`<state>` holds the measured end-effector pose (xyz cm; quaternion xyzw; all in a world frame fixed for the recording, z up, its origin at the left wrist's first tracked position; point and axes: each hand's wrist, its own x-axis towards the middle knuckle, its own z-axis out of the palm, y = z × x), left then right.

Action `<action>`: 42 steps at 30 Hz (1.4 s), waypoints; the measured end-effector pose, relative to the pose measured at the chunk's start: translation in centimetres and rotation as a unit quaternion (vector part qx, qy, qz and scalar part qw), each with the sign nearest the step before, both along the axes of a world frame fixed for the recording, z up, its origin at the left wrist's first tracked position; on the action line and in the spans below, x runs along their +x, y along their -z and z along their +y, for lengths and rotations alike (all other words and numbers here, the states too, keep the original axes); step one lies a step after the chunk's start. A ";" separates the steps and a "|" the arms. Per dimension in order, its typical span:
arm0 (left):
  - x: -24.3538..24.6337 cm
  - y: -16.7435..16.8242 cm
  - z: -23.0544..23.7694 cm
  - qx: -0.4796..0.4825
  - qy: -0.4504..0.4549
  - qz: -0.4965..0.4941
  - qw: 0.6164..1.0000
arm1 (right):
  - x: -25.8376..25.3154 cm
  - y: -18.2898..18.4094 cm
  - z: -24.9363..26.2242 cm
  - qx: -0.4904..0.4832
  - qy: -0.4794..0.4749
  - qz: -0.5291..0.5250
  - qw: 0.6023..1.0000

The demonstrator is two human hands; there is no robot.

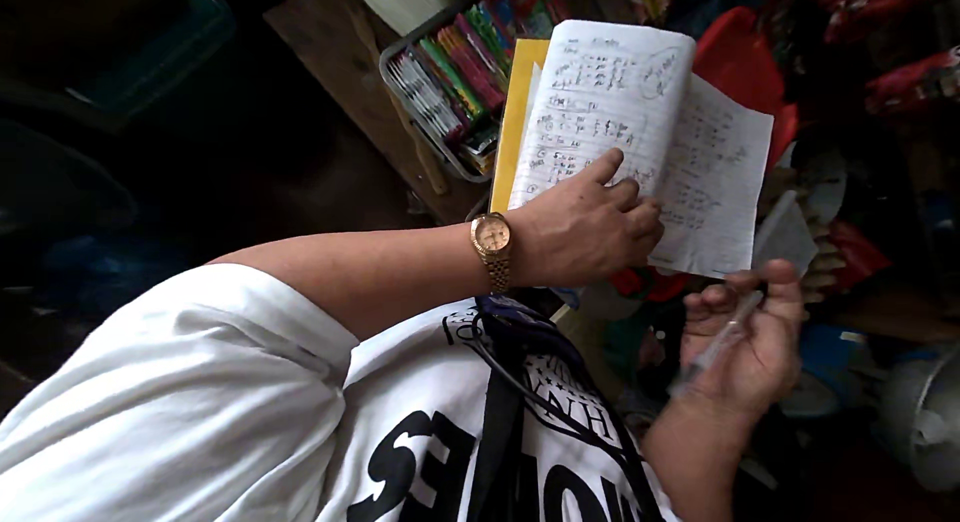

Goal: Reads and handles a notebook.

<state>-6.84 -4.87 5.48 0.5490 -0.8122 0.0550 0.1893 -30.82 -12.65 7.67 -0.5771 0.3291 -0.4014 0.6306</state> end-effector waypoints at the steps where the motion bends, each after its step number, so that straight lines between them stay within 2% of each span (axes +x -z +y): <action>1: 0.0 0.1 -0.1 -0.001 -0.001 0.002 1.000 | -0.1 0.2 -0.2 0.016 -0.006 -0.032 0.999; 4: 0.1 0.3 -0.2 -0.001 0.004 0.003 1.000 | 0.5 0.5 -0.4 0.057 0.021 -0.121 0.991; 6: 0.2 0.4 -0.2 0.001 0.009 0.003 1.000 | 1.2 0.0 -0.5 0.057 0.031 -0.129 0.989; 10: 0.5 0.5 -0.1 0.023 0.020 0.009 0.999 | 2.6 -1.1 -1.6 0.010 0.059 -0.094 0.994; 13: 0.5 1.2 0.3 0.027 0.013 0.028 0.999 | 2.6 -0.1 -2.7 -0.088 0.069 -0.041 0.993; 16: 0.3 2.4 0.5 0.014 0.003 0.048 0.999 | 2.9 1.4 -3.1 -0.152 0.124 0.023 0.980; 20: -0.2 2.9 0.6 0.007 -0.014 0.052 0.998 | 3.1 3.6 -3.2 -0.154 0.113 0.027 0.981; 26: -0.5 3.3 0.8 -0.005 -0.031 0.037 0.999 | 3.3 4.8 -2.9 -0.199 0.119 0.057 0.971; 30: -1.2 3.4 1.4 0.017 -0.019 0.049 0.998 | 3.6 4.7 -2.4 -0.213 0.131 0.059 0.966; 36: -2.1 4.3 1.5 -0.001 -0.048 0.089 0.995 | 2.9 4.6 -2.6 -0.186 0.100 0.017 0.977; 42: -2.9 4.7 1.5 0.002 -0.057 0.072 0.996 | 2.3 2.7 -3.2 -0.232 0.108 0.068 0.964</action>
